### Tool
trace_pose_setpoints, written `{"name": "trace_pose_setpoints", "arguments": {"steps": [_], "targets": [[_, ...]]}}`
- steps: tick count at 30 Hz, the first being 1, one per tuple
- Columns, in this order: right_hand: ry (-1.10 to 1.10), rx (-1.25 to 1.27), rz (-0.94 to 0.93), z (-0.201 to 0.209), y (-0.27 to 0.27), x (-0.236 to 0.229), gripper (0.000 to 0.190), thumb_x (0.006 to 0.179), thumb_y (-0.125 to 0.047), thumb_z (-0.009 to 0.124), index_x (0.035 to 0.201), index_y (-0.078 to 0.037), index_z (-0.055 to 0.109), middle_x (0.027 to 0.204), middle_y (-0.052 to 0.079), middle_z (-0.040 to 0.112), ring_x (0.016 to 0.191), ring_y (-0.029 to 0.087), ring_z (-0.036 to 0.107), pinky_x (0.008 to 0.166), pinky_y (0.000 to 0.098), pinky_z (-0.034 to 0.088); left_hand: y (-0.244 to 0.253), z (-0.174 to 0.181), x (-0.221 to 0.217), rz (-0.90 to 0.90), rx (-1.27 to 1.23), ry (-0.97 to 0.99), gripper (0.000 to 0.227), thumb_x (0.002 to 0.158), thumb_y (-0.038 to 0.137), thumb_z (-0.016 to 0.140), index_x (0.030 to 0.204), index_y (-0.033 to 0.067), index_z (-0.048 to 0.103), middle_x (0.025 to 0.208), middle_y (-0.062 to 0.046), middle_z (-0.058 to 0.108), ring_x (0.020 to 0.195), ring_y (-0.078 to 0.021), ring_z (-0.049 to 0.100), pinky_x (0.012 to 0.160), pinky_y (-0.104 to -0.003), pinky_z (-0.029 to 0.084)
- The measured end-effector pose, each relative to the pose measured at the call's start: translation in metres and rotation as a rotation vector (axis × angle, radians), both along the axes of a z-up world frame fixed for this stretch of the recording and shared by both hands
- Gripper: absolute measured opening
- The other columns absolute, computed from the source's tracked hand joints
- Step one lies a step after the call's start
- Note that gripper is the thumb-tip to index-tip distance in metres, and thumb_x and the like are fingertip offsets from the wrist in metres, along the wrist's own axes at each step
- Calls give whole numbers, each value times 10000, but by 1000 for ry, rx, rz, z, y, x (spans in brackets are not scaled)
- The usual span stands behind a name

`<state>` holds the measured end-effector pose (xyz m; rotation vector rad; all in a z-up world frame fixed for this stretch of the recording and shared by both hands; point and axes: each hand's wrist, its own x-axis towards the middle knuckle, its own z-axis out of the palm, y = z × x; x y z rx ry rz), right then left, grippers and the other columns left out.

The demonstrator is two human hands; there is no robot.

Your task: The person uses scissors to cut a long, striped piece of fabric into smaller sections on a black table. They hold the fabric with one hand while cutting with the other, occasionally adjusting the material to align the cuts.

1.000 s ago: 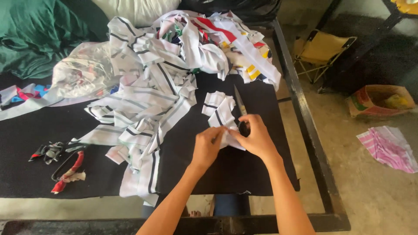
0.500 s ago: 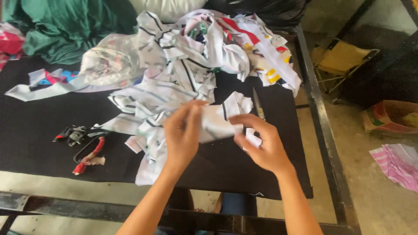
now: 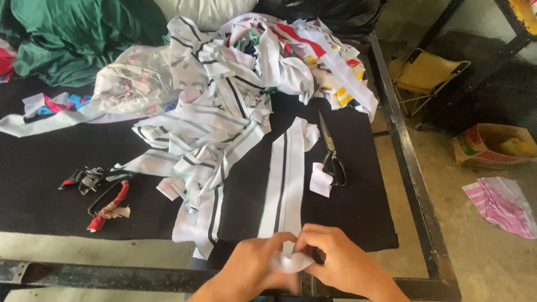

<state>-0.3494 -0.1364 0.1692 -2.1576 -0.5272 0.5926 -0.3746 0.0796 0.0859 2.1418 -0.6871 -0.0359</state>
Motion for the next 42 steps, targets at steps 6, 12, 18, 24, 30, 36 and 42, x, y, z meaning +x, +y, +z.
{"name": "trace_pose_setpoints", "arguments": {"steps": [6,12,18,24,30,36,42], "targets": [[439,-376,147,41,11,62,167,991,-232,672,981,-142,813,647,28,747,499,51,564,496,207,378,14,56,56,-225,365,659,225,984,376,666,1011,176,766,740,33,660,588,-94,506,580,-283,392],[-131,-593,-321,143,49,188,643,749,-29,567,1354,-245,524,760,69,544,616,196,467,513,382,332,-19,-85,445,-299,1021,201,826,455,271,999,1192,13,732,1628,-264,220,1569,-410,40,1260,-534,-6],[-771,-206,-350,146,22,209,218,901,-77,543,1100,-151,496,729,74,438,637,213,379,573,411,270,-26,64,382,-90,646,-387,754,677,111,924,1352,61,593,1539,-257,355,1215,-322,320,1018,-479,277],[-1481,300,-301,121,-7,210,310,1085,-135,520,795,-46,453,691,68,312,663,224,273,645,440,194,-9,183,264,135,126,-1000,748,943,-77,826,1544,126,430,1432,-258,516,791,-233,661,727,-429,620],[-499,26,137,-38,-21,135,155,934,-48,651,786,-92,643,747,52,639,679,206,608,668,357,441,42,6,162,-56,239,-506,691,710,-150,555,1388,-15,542,1446,-289,544,1175,-468,620,980,-536,503],[-341,-106,-229,-33,-10,102,94,843,-175,746,926,-150,782,832,120,766,834,315,750,704,375,631,63,-42,88,21,324,-219,459,712,133,775,1160,235,754,1411,-57,598,1354,-317,512,1134,-546,327],[-517,-317,-571,-76,-24,158,102,907,-307,686,925,-223,741,745,19,698,768,264,722,677,415,604,61,-34,66,81,283,-263,401,942,639,536,1103,337,746,1249,66,691,1184,-210,584,879,-509,312]]}}
